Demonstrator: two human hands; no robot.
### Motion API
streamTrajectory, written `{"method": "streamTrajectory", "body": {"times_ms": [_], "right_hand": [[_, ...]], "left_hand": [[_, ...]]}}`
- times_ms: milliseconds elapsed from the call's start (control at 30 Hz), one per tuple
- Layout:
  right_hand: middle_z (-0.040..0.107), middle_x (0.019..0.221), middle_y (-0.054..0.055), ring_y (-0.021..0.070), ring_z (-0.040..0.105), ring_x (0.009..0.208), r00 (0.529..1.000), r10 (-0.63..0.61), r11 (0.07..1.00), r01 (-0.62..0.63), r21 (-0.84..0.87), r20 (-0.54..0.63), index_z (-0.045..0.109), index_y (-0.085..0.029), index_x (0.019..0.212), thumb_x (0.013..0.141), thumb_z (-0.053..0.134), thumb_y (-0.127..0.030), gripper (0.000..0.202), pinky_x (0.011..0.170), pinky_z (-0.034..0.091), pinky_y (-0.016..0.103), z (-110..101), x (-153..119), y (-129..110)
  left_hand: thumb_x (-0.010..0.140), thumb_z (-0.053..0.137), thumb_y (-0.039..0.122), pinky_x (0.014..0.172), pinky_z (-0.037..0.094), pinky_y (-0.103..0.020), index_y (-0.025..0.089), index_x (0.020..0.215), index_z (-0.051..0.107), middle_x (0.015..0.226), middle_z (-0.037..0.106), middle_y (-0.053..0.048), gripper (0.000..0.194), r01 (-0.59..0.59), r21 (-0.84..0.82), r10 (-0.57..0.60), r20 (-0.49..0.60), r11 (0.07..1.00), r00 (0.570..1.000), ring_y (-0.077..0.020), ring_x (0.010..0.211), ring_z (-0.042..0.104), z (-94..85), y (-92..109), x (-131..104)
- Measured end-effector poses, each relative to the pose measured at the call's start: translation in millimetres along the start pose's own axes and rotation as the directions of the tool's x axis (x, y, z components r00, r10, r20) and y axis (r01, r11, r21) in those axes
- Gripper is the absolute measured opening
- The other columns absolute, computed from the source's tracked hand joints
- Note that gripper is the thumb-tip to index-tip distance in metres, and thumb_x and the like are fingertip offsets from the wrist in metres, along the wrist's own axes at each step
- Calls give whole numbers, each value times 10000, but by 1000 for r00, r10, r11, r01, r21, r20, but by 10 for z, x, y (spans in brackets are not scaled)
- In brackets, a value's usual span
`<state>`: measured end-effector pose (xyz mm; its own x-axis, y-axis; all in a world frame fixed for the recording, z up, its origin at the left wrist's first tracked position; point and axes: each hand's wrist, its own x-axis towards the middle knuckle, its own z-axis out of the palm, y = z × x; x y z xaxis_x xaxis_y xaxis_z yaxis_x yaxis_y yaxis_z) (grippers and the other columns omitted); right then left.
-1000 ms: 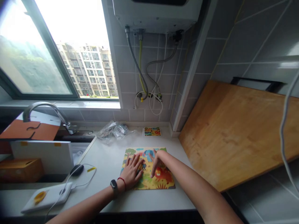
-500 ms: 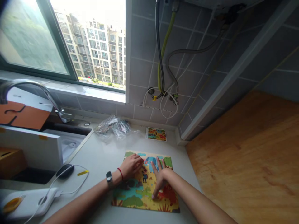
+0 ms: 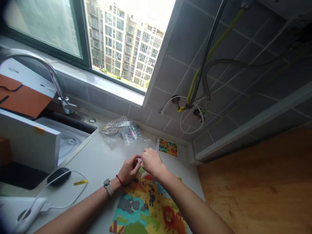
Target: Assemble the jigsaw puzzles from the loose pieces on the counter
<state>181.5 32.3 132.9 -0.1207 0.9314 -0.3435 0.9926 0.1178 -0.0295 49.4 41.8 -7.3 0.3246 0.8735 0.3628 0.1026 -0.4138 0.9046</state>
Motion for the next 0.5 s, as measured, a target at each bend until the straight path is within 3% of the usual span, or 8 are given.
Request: {"method": "streamTrajectory", "body": {"times_ms": [133, 267, 400, 500], "right_hand": [[720, 1302, 157, 274, 673, 1212, 982, -84, 991, 100, 94, -169, 701, -166, 1256, 974, 576, -206, 311, 1004, 489, 333, -7, 665, -61], [708, 1321, 148, 243, 661, 1188, 966, -79, 969, 133, 210, -246, 697, -166, 1185, 856, 591, -24, 373, 976, 460, 292, 121, 1040, -60], [759, 1058, 132, 240, 706, 972, 949, 71, 924, 54, 380, -307, 685, -183, 1121, 985, 526, -128, 216, 845, 457, 296, 175, 1206, -62], [711, 751, 52, 214, 681, 760, 944, 143, 848, 37, 528, -296, 698, -196, 949, 987, 587, -237, 124, 721, 439, 270, 181, 1305, -69]], "left_hand": [[1052, 397, 349, 516, 368, -231, 124, 1288, 629, 562, 462, 79, 400, 121, -96, -137, -191, 988, 972, -134, 492, 467, -40, -77, 126], [1006, 467, 371, 527, 377, -230, 106, 1365, 618, 562, 454, 88, 471, 154, -174, -190, -212, 973, 959, -130, 497, 459, -29, -71, 151], [983, 504, 397, 549, 395, -232, 123, 1458, 562, 567, 493, 88, 552, 201, -293, -266, -203, 935, 942, -134, 514, 487, -22, -42, 148], [969, 509, 426, 576, 425, -242, 127, 1467, 541, 579, 515, 83, 582, 219, -327, -292, -194, 919, 936, -138, 529, 501, -23, -27, 154]]}}
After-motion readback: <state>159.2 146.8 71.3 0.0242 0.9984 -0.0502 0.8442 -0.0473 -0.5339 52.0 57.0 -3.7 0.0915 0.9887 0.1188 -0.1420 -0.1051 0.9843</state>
